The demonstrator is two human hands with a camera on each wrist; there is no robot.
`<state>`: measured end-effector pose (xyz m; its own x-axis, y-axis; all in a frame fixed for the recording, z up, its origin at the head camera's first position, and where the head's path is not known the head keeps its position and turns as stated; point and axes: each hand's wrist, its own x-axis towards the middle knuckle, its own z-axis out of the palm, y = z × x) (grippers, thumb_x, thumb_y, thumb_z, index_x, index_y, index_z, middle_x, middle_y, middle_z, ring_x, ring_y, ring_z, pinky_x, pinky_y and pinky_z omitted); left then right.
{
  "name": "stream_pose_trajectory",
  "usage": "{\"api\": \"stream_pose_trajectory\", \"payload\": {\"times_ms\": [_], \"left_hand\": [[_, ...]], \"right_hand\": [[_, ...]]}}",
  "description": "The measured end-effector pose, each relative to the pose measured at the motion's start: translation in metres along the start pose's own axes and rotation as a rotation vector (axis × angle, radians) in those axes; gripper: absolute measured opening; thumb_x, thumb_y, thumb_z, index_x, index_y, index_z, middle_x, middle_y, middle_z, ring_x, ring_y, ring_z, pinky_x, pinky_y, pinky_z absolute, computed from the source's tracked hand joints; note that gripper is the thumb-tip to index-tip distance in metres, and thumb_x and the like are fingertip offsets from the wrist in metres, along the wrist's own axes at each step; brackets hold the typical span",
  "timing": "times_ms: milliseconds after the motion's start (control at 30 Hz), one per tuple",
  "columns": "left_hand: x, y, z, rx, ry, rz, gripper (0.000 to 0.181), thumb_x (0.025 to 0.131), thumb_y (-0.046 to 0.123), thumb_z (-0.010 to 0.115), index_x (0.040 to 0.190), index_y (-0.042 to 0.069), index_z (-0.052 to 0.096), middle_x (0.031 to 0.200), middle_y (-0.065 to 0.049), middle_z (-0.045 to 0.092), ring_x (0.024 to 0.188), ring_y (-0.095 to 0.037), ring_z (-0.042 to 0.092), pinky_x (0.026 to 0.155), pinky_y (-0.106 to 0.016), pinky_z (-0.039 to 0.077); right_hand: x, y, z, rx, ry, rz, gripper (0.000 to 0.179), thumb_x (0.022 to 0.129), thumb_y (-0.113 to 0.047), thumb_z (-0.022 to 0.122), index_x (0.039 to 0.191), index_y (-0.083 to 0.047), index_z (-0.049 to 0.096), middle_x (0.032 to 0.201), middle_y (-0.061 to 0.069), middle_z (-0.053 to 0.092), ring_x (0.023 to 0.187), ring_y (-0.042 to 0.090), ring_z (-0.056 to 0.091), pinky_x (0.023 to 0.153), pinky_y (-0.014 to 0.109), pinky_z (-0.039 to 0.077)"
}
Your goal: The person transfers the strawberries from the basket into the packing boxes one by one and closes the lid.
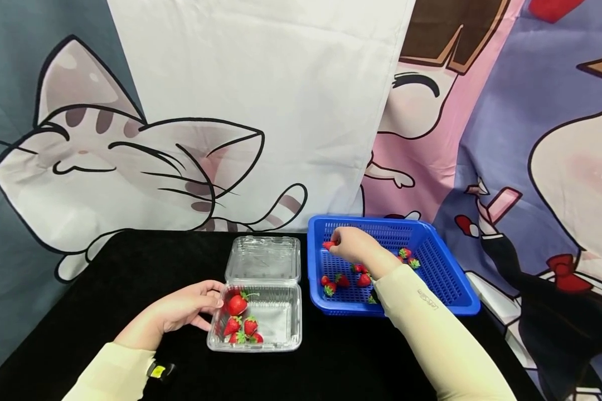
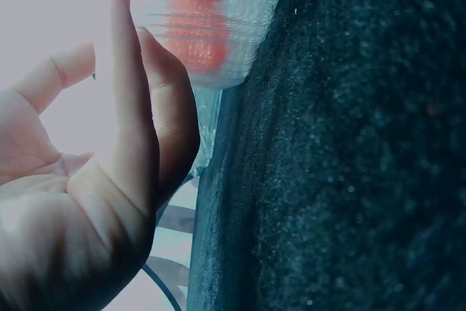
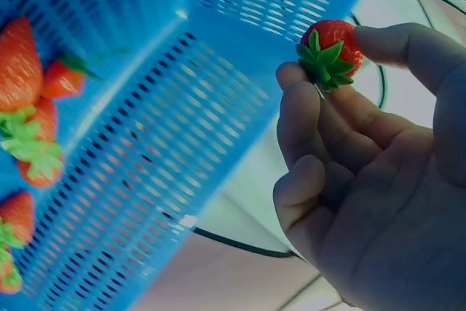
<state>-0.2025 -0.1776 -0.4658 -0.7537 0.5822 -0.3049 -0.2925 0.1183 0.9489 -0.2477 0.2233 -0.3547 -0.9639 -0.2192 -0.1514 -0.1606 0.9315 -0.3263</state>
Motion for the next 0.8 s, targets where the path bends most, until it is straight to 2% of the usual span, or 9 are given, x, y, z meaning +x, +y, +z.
{"api": "stream_pose_trajectory", "payload": {"times_ms": [267, 567, 700, 800], "left_hand": [[0.001, 0.000, 0.000, 0.020, 0.002, 0.001, 0.047, 0.093, 0.011, 0.059, 0.132, -0.005, 0.038, 0.112, -0.014, 0.064, 0.096, -0.026, 0.066, 0.072, -0.046, 0.059], [0.000, 0.000, -0.001, 0.023, -0.001, 0.008, 0.048, 0.092, 0.012, 0.060, 0.132, -0.005, 0.039, 0.114, -0.015, 0.062, 0.096, -0.025, 0.066, 0.072, -0.046, 0.059], [0.001, 0.000, -0.001, 0.023, -0.003, 0.007, 0.047, 0.092, 0.012, 0.060, 0.131, -0.005, 0.039, 0.112, -0.014, 0.062, 0.095, -0.025, 0.066, 0.071, -0.045, 0.059], [0.001, 0.000, 0.000, 0.026, 0.002, 0.006, 0.048, 0.092, 0.013, 0.060, 0.131, -0.005, 0.039, 0.112, -0.014, 0.062, 0.094, -0.024, 0.065, 0.070, -0.044, 0.059]], "right_hand": [[-0.016, -0.014, -0.018, 0.037, 0.010, 0.004, 0.025, 0.094, -0.023, 0.065, 0.114, -0.008, 0.065, 0.110, 0.009, 0.066, 0.095, 0.024, 0.060, 0.088, 0.046, 0.050], [-0.042, -0.050, -0.019, 0.004, 0.056, -0.096, 0.024, 0.093, -0.027, 0.065, 0.114, -0.014, 0.067, 0.112, 0.003, 0.067, 0.097, 0.020, 0.061, 0.091, 0.045, 0.049], [-0.052, -0.070, -0.015, -0.007, 0.050, -0.138, 0.020, 0.092, -0.027, 0.066, 0.110, -0.018, 0.067, 0.104, -0.003, 0.067, 0.087, 0.015, 0.059, 0.085, 0.040, 0.049], [-0.058, -0.083, -0.005, 0.013, 0.039, -0.182, 0.016, 0.091, -0.027, 0.068, 0.105, -0.021, 0.067, 0.094, -0.008, 0.066, 0.072, 0.011, 0.058, 0.074, 0.035, 0.050]]}}
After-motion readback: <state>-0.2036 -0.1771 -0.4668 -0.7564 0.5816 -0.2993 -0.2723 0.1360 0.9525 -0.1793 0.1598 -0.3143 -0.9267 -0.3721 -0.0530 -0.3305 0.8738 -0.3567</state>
